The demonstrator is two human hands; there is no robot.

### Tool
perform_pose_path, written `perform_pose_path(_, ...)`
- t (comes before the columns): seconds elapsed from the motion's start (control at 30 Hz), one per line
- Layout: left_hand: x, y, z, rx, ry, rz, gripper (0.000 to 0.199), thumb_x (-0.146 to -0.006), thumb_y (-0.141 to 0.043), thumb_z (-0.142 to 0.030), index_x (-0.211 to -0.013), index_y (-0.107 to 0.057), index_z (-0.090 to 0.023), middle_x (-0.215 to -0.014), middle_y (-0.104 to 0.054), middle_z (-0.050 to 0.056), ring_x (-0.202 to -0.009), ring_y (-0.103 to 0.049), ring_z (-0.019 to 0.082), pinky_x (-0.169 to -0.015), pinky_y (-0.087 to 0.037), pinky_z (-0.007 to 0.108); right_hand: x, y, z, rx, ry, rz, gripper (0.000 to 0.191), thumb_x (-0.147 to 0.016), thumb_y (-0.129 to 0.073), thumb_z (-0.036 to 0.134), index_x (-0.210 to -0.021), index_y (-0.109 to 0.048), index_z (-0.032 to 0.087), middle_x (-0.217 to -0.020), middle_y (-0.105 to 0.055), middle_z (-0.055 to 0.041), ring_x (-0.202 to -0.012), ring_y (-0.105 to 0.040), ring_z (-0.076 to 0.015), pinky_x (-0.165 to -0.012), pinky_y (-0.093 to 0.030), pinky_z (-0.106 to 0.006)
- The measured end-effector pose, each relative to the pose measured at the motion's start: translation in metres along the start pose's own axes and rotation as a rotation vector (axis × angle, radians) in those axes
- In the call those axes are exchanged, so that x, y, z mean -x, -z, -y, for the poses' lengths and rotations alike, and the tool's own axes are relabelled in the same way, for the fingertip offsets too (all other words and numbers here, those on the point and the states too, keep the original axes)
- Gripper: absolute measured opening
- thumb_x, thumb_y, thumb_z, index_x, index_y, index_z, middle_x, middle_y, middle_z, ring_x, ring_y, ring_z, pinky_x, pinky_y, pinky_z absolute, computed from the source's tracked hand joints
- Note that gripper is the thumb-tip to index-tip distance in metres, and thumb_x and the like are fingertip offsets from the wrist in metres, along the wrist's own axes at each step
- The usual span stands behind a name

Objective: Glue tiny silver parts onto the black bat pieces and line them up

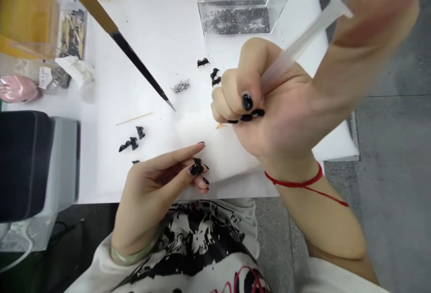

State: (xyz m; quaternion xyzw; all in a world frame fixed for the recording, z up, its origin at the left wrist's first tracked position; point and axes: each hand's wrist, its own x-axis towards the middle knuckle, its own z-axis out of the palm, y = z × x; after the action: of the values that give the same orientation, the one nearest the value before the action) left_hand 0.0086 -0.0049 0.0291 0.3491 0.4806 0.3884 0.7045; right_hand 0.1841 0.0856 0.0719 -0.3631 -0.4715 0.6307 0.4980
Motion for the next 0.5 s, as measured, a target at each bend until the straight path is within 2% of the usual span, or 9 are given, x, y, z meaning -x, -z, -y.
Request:
perform_pose_path(0.07, 0.0, -0.001, -0.001, 0.01, 0.008, -0.016, 0.032, -0.092, -0.066, -0.006, -0.117, -0.076, -0.024, -0.074, -0.076, -0.005, -0.067, -0.075, 0.007, -0.072, -0.064, 0.013, 0.002, 0.003, -0.001, 0.012, 0.027, 0.009, 0.079, -0.084, -0.077, 0.046, -0.057, -0.011, 0.013, -0.047, -0.004, 0.0026, -0.044, -0.012, -0.0084, -0.049, -0.016, -0.029)
perform_pose_path(0.13, -0.001, -0.001, -0.002, 0.012, 0.02, -0.03, 0.033, -0.091, -0.067, -0.005, -0.116, -0.077, -0.023, -0.075, -0.075, -0.004, -0.066, -0.075, 0.008, -0.07, -0.064, 0.012, 0.003, 0.01, -0.003, -0.002, 0.048, 0.008, 0.077, -0.083, -0.077, 0.044, -0.059, -0.011, 0.014, -0.047, -0.006, 0.0026, -0.044, -0.009, -0.009, -0.048, -0.017, -0.03)
perform_pose_path(0.23, -0.004, 0.0, -0.002, 0.013, 0.025, -0.037, 0.033, -0.09, -0.067, -0.003, -0.116, -0.077, -0.02, -0.073, -0.075, -0.003, -0.063, -0.075, 0.009, -0.067, -0.064, 0.012, 0.003, 0.029, -0.006, 0.024, 0.078, -0.106, 0.071, -0.078, -0.077, 0.043, -0.064, -0.013, 0.016, -0.053, -0.01, 0.0024, -0.046, -0.01, -0.0101, -0.047, -0.025, -0.03)
perform_pose_path(0.33, -0.006, 0.001, -0.001, 0.038, 0.041, -0.024, 0.032, -0.09, -0.065, -0.003, -0.117, -0.076, -0.019, -0.069, -0.074, -0.003, -0.062, -0.075, 0.009, -0.066, -0.064, 0.013, 0.003, 0.044, -0.007, 0.292, 0.028, -0.236, 0.054, -0.078, -0.073, 0.042, -0.063, -0.026, 0.02, -0.055, -0.025, 0.0018, -0.048, -0.032, -0.014, -0.051, -0.039, -0.032)
perform_pose_path(0.4, -0.006, 0.002, -0.001, 0.069, 0.047, -0.015, 0.032, -0.091, -0.065, -0.003, -0.116, -0.077, -0.019, -0.07, -0.074, -0.003, -0.062, -0.075, 0.009, -0.066, -0.064, 0.013, 0.004, 0.045, -0.009, 0.43, -0.03, -0.227, 0.04, -0.081, -0.068, 0.049, -0.066, -0.04, 0.025, -0.06, -0.041, 0.0009, -0.059, -0.05, -0.0184, -0.056, -0.046, -0.035)
perform_pose_path(0.5, -0.005, 0.002, -0.003, 0.104, 0.051, -0.01, 0.033, -0.091, -0.065, -0.002, -0.115, -0.077, -0.021, -0.073, -0.072, -0.004, -0.064, -0.075, 0.008, -0.067, -0.064, 0.013, 0.005, 0.035, -0.016, 0.411, -0.07, -0.202, 0.034, -0.08, -0.066, 0.057, -0.072, -0.051, 0.028, -0.067, -0.053, 0.0002, -0.07, -0.06, -0.0216, -0.055, -0.049, -0.036)
